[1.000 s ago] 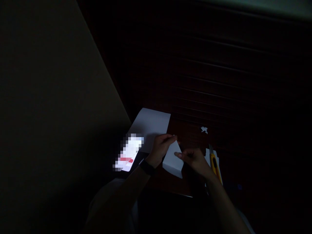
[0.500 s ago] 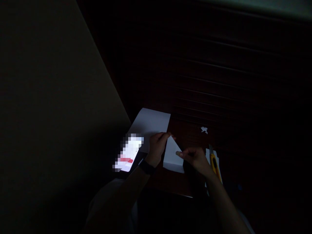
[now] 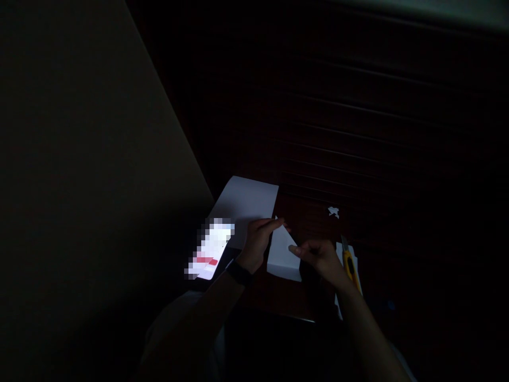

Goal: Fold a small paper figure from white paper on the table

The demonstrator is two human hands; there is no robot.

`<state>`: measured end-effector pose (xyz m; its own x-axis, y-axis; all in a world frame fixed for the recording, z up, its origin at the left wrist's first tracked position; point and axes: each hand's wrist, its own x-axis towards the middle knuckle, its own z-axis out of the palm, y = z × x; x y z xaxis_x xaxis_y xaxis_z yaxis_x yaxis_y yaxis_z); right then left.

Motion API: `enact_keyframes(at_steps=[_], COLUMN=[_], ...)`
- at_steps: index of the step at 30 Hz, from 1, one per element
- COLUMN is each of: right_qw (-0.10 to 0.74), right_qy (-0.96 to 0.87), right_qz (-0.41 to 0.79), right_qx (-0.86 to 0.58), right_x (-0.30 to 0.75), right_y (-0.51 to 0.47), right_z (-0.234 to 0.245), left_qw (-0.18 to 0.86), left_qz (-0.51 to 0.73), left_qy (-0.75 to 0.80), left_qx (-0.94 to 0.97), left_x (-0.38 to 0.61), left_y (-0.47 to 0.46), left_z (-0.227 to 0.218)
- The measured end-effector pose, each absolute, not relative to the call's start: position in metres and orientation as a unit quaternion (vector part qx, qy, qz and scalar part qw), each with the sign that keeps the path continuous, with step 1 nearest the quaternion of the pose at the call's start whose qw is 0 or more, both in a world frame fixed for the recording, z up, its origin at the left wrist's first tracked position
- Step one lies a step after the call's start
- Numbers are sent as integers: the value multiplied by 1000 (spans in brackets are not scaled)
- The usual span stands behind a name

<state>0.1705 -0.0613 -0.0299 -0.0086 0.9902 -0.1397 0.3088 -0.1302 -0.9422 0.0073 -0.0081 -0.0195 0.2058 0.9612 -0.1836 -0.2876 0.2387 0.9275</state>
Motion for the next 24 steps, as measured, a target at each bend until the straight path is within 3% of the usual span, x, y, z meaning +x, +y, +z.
enact_keyframes(at_steps=[12, 19, 24], right_qw=[377, 478, 476], right_qy=[-554, -535, -534], right_qz=[469, 439, 414], right_qx=[-575, -541, -563], right_x=[168, 160, 157], right_y=[-65, -62, -59], right_z=[-23, -24, -32], left_qw=[682, 634, 646], left_qz=[474, 472, 465], left_qy=[421, 478, 454], left_qx=[365, 383, 400], left_x=[10, 6, 11], left_y=[-5, 0, -2], left_z=[-24, -25, -26])
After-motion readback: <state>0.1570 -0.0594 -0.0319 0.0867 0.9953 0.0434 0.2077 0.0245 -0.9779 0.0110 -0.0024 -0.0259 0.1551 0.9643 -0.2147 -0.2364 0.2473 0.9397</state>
